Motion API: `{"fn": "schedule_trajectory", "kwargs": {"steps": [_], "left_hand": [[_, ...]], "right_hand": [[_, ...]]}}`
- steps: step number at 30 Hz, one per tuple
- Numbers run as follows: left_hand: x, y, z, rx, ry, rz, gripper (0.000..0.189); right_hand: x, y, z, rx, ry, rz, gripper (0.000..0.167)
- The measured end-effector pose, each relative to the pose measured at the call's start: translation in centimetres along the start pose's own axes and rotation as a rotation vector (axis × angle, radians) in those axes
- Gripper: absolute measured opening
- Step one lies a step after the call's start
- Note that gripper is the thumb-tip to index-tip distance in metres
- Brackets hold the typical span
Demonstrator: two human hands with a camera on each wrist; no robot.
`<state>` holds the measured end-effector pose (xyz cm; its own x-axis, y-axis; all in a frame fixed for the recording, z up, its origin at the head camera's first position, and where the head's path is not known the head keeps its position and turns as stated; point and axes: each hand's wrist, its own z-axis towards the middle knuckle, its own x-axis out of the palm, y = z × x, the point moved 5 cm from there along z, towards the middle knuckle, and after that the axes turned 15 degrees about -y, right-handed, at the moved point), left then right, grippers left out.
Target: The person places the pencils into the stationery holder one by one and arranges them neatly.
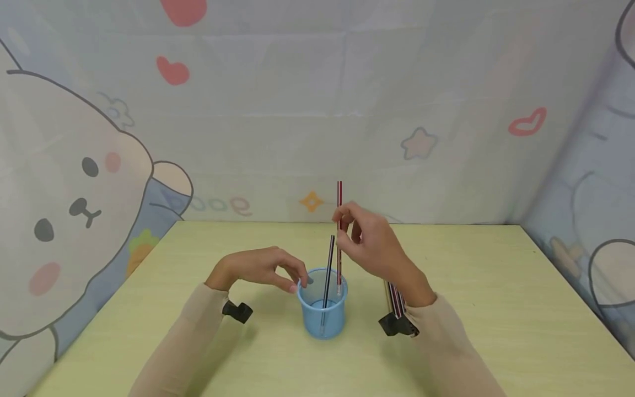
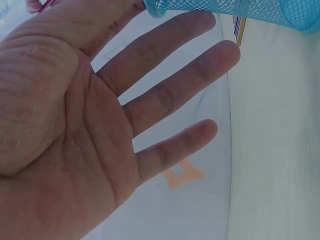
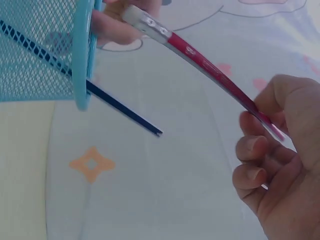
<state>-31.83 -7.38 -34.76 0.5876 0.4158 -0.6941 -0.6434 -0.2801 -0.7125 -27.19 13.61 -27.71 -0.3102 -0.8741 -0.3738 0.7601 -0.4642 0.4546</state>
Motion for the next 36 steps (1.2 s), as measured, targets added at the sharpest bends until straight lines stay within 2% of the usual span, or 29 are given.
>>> {"fn": "schedule_trajectory", "kwargs": {"steps": [3, 7, 11, 16, 28, 32, 36], "left_hand": [[0.0, 0.0, 0.0, 0.001, -0.003, 0.000, 0.018], [0.0, -0.1, 0.0, 0.009, 0.001, -0.009, 0.018], [-0.1, -0.3, 0.1, 0.018, 0.006, -0.002, 0.020], [-0.2, -0.4, 0.2, 0.013, 0.008, 0.019, 0.021], [-0.1, -0.2, 0.0, -0.014, -0.005, 0.038, 0.021], [-0.1, -0.1, -0.1, -0.010, -0.005, 0.026, 0.021], [0.0, -0.1, 0.0, -0.012, 0.001, 0.024, 0.019]], "right_hand": [[0.4, 0.3, -0.1, 0.013, -0.057, 0.034, 0.022], [1.6, 0.4, -0.5, -0.001, -0.056, 0.054, 0.021], [3.0, 0.5, -0.9, -0.029, -0.008, 0.059, 0.021], [4.4, 0.1, -1.4, -0.019, 0.069, 0.046, 0.021], [6.9, -1.0, -3.1, 0.043, 0.352, -0.105, 0.014], [6.9, -1.1, -3.2, 0.037, 0.385, -0.122, 0.012], [6.3, -1.0, -2.9, 0.002, 0.358, -0.108, 0.012]]}}
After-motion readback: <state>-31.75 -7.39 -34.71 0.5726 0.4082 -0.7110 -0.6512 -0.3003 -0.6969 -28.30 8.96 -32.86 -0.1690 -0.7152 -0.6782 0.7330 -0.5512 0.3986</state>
